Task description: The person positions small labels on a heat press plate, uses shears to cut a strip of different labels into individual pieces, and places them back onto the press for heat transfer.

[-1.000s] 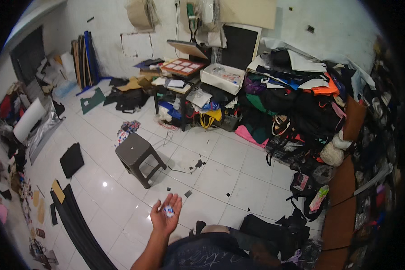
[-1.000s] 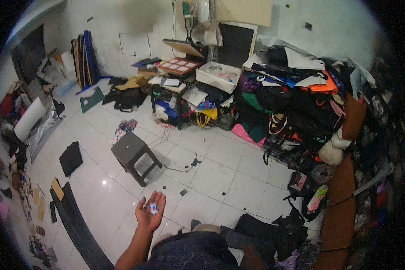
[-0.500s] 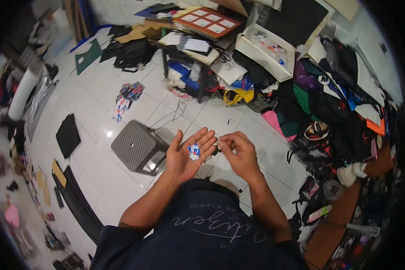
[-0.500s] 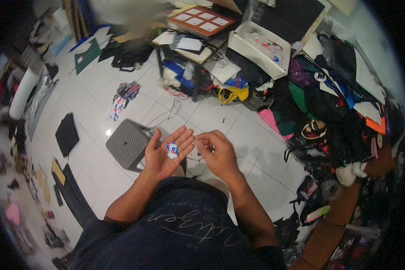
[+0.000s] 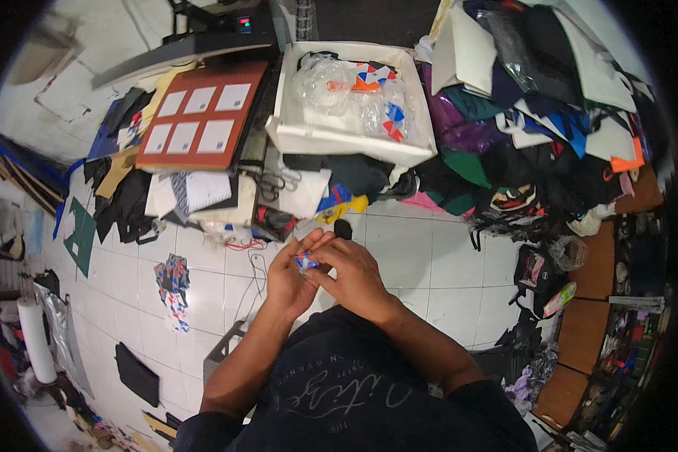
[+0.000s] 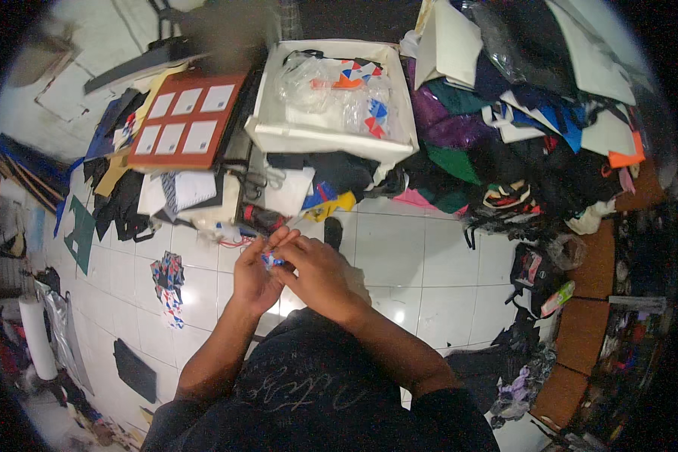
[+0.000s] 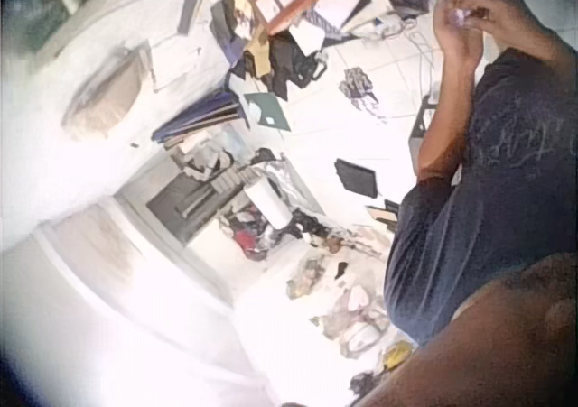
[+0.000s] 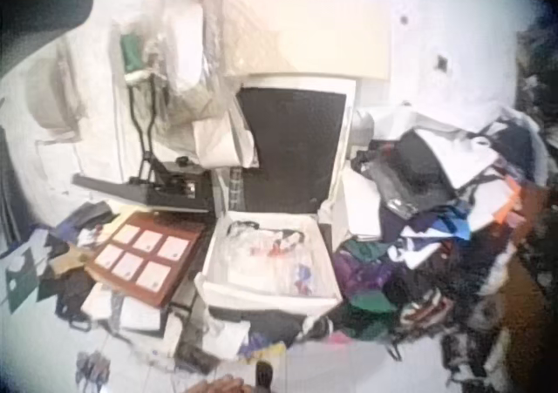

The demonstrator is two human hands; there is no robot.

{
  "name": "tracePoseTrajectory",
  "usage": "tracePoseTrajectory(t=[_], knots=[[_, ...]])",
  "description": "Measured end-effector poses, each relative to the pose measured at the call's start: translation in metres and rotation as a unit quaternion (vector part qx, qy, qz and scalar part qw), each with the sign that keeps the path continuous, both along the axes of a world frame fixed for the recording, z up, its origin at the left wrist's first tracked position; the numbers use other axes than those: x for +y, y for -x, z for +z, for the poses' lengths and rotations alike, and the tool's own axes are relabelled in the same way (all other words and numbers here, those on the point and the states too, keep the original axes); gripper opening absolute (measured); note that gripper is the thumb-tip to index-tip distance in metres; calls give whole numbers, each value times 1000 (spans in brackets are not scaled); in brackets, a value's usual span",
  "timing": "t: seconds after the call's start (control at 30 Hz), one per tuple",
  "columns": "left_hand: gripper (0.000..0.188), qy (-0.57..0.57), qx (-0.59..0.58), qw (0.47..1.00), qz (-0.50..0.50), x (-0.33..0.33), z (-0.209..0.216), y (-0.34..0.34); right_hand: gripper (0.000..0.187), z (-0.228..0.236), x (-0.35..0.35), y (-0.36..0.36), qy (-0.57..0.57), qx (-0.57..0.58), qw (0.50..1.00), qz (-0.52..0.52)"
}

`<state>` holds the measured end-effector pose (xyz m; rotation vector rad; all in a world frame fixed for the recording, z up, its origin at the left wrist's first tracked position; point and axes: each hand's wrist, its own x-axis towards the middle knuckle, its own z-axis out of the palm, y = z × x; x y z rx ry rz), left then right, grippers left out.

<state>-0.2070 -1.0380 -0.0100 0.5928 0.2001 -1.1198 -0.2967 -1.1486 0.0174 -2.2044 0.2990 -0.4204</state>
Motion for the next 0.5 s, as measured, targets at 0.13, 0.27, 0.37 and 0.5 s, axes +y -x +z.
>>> tracePoseTrajectory(t=[0.13,0.27,0.37,0.5], knots=[[28,-59,30,997,-32,-99,-11,-82,14,-22,-96,-78,-2,-7,1000,-3],[24,-119,53,992,-6,-194,-22,-155,14,-36,-179,-150,-155,57,984,-61],[26,-186,8,982,-3,-241,-44,-213,14,-48,-230,-199,-247,25,963,-102],[29,-346,-128,930,2,-298,-78,-283,16,-69,-271,-236,-332,-9,926,-178]])
